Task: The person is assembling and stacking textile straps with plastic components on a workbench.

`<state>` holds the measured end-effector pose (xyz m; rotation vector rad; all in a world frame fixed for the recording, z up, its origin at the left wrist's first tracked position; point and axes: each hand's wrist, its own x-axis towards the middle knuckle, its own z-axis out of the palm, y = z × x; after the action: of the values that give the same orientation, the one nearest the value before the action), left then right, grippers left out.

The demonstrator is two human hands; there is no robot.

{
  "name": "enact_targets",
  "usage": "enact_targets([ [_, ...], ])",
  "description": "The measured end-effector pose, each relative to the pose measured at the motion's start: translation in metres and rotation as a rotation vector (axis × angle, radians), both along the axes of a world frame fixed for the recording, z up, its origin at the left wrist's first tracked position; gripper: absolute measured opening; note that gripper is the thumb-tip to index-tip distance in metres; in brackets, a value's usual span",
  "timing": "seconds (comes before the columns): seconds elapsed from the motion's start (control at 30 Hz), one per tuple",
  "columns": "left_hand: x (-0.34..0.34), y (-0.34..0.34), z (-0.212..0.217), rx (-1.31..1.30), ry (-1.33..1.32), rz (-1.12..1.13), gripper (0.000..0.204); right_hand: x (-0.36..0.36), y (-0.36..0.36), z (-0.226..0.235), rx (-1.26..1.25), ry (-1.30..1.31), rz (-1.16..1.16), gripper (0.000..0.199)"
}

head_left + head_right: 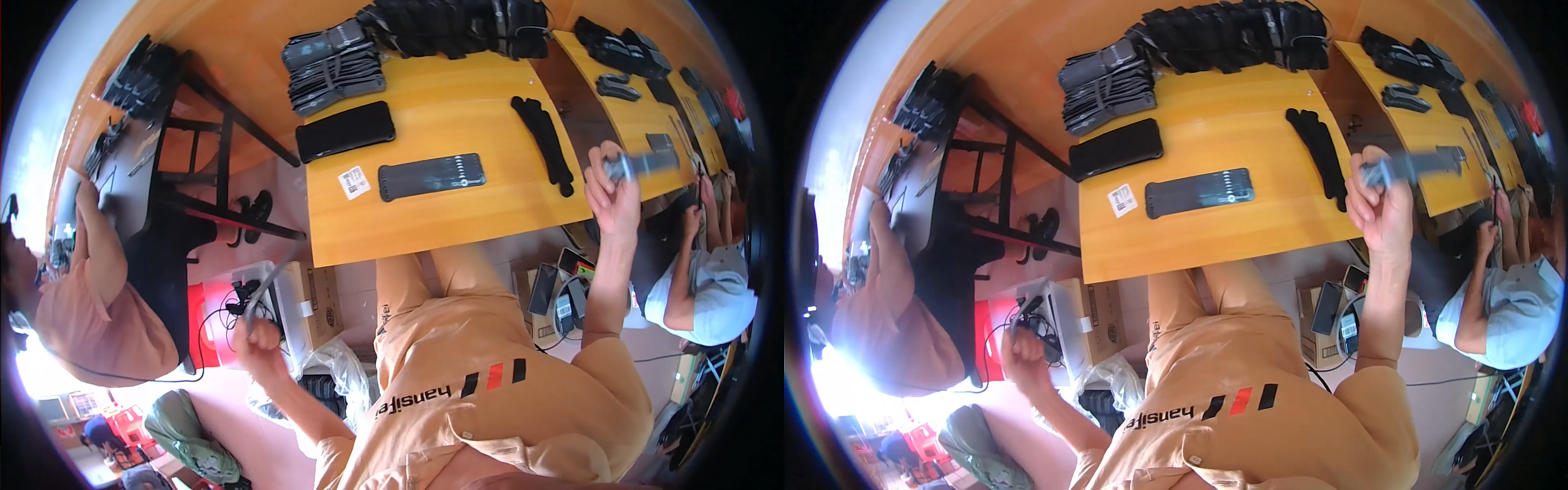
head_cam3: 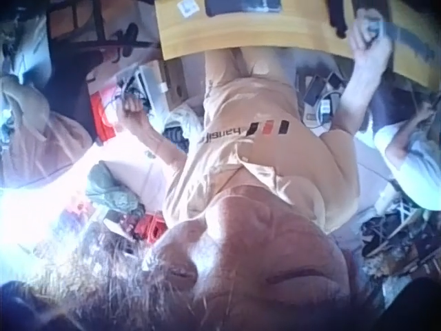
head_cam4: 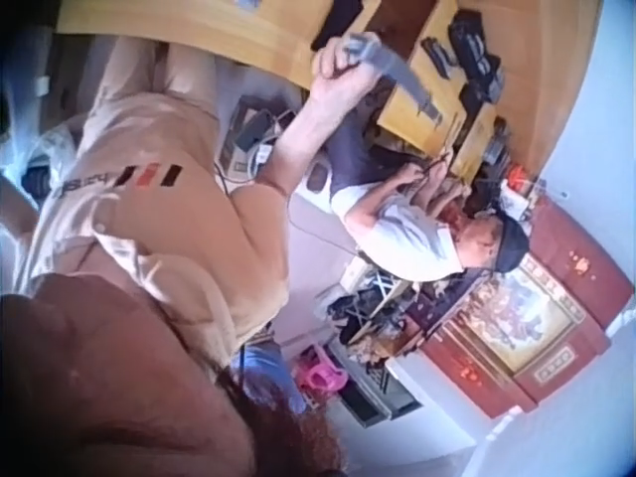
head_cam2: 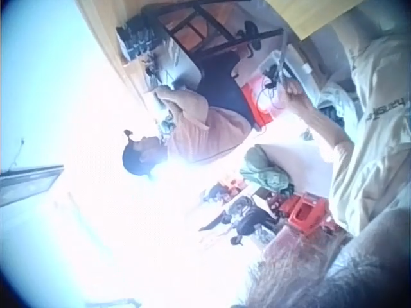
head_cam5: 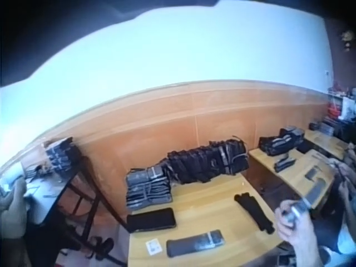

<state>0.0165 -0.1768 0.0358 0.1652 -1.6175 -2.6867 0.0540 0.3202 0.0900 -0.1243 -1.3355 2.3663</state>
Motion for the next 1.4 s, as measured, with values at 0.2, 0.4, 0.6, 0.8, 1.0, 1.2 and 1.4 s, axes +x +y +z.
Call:
enact_targets([
  [0.2, -0.004, 0.078, -0.021, -0.128, 0.001, 0.194, 0.029, 0.011, -0.011, 0.019, 0.471, -0.134, 0.11, 0.028],
  [0.4, -0.015, 0.108, -0.018, -0.156, 0.077, 0.341, 0.027, 0.012, -0.02, 0.023, 1.13, -0.106, 0.093, 0.011],
  [0.6, -0.023, 0.124, -0.054, -0.292, 0.09, 0.402, 0.023, 0.012, -0.023, 0.017, 1.038, -0.209, 0.005, 0.012],
  [0.8, -0.021, 0.147, -0.098, 0.027, -0.155, 0.259, 0.021, 0.012, -0.02, 0.004, 1.021, -0.223, 0.004, 0.013],
  [1.0, -0.007, 0.157, -0.126, 0.198, -0.477, 0.012, 0.025, 0.01, -0.019, -0.001, 1.003, -0.234, 0.013, 0.013],
  [1.2, -0.01, 0.161, -0.126, 0.136, -0.541, 0.005, 0.032, 0.013, -0.017, -0.004, 0.99, -0.216, 0.017, 0.014],
  [1.4, -0.006, 0.154, -0.126, 0.022, -0.673, -0.121, 0.051, 0.017, -0.015, 0.0, 0.873, -0.135, 0.116, 0.015],
])
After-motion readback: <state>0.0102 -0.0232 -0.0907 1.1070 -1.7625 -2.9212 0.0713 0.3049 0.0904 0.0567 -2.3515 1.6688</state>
